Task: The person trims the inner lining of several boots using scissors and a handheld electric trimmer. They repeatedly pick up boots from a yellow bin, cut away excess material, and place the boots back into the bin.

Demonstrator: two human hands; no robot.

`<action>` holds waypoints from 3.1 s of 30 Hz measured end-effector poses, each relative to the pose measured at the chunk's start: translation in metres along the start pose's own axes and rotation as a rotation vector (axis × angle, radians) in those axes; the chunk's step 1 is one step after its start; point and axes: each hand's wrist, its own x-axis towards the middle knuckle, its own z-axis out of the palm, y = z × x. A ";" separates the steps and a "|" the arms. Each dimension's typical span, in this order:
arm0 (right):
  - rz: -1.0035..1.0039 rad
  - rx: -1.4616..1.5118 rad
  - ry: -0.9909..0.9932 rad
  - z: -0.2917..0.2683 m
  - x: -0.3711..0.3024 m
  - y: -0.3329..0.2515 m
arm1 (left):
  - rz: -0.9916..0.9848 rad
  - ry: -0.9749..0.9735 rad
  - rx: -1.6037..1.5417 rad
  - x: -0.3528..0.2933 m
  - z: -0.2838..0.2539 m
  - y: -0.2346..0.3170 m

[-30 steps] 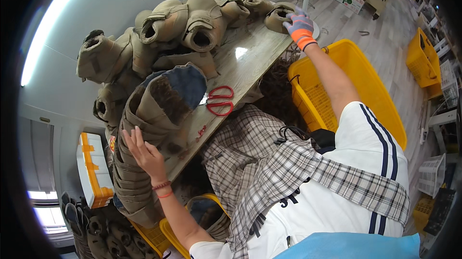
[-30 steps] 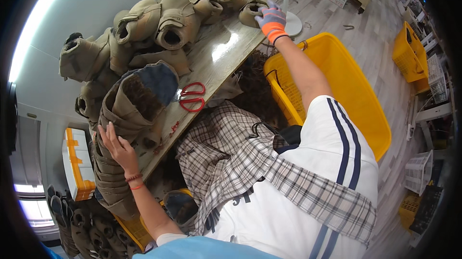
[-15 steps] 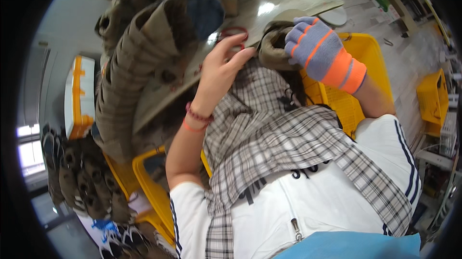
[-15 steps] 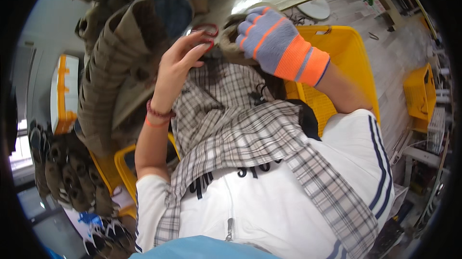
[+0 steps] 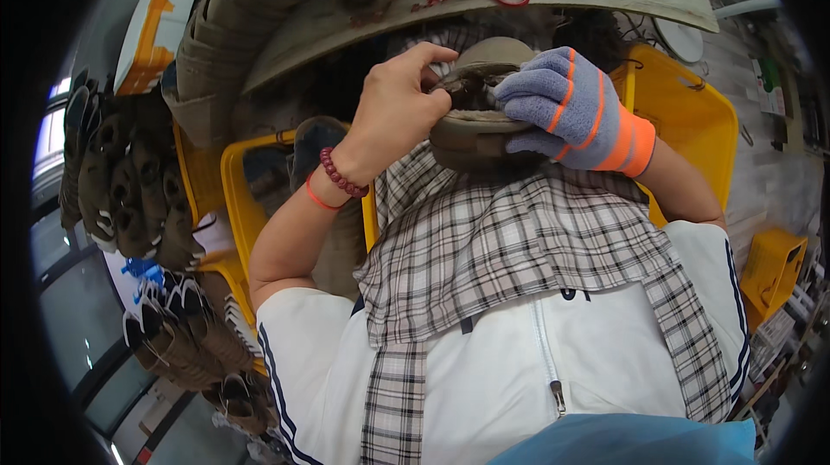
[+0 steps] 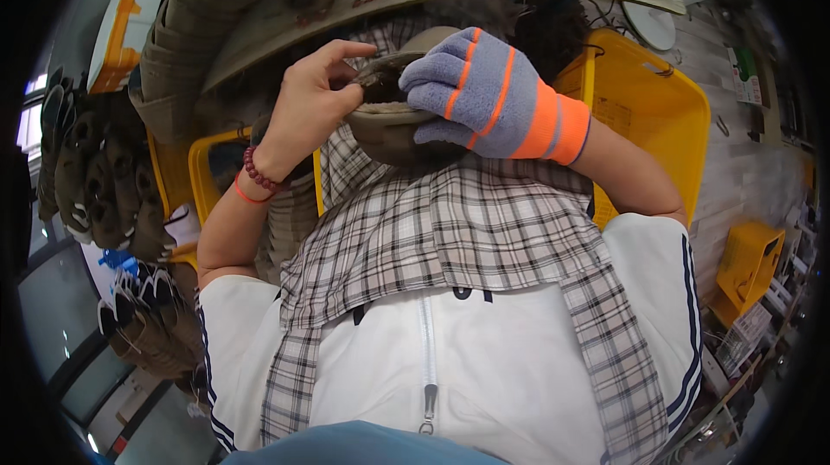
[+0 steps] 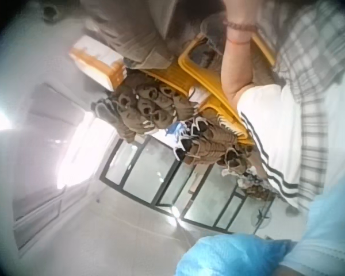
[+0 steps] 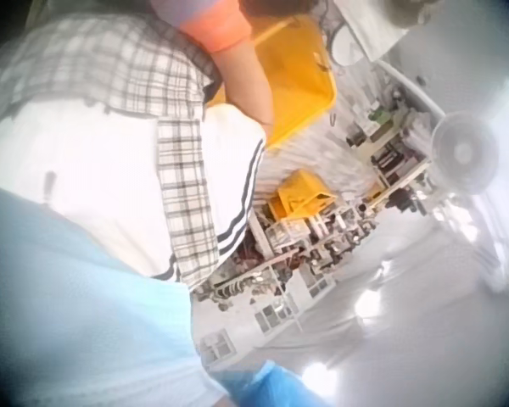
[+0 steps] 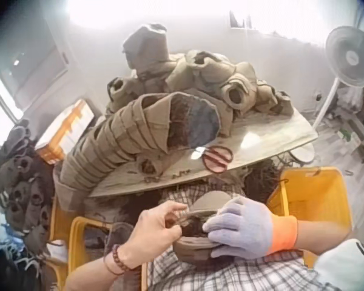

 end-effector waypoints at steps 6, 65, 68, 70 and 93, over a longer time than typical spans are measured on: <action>0.004 0.227 -0.007 0.035 -0.007 -0.005 | -0.023 0.015 0.006 -0.016 0.003 -0.030; -0.021 -0.796 -0.624 -0.042 0.007 0.053 | -0.006 -0.152 0.148 0.017 0.012 -0.026; -0.051 -0.761 -0.576 -0.042 0.008 0.054 | 0.017 -0.144 0.132 0.017 0.012 -0.029; -0.037 -0.775 -0.608 -0.040 0.007 0.054 | 0.003 -0.146 0.129 0.017 0.012 -0.028; 0.263 -0.591 -0.366 -0.048 0.019 0.068 | -0.058 -0.083 0.041 0.005 -0.005 -0.031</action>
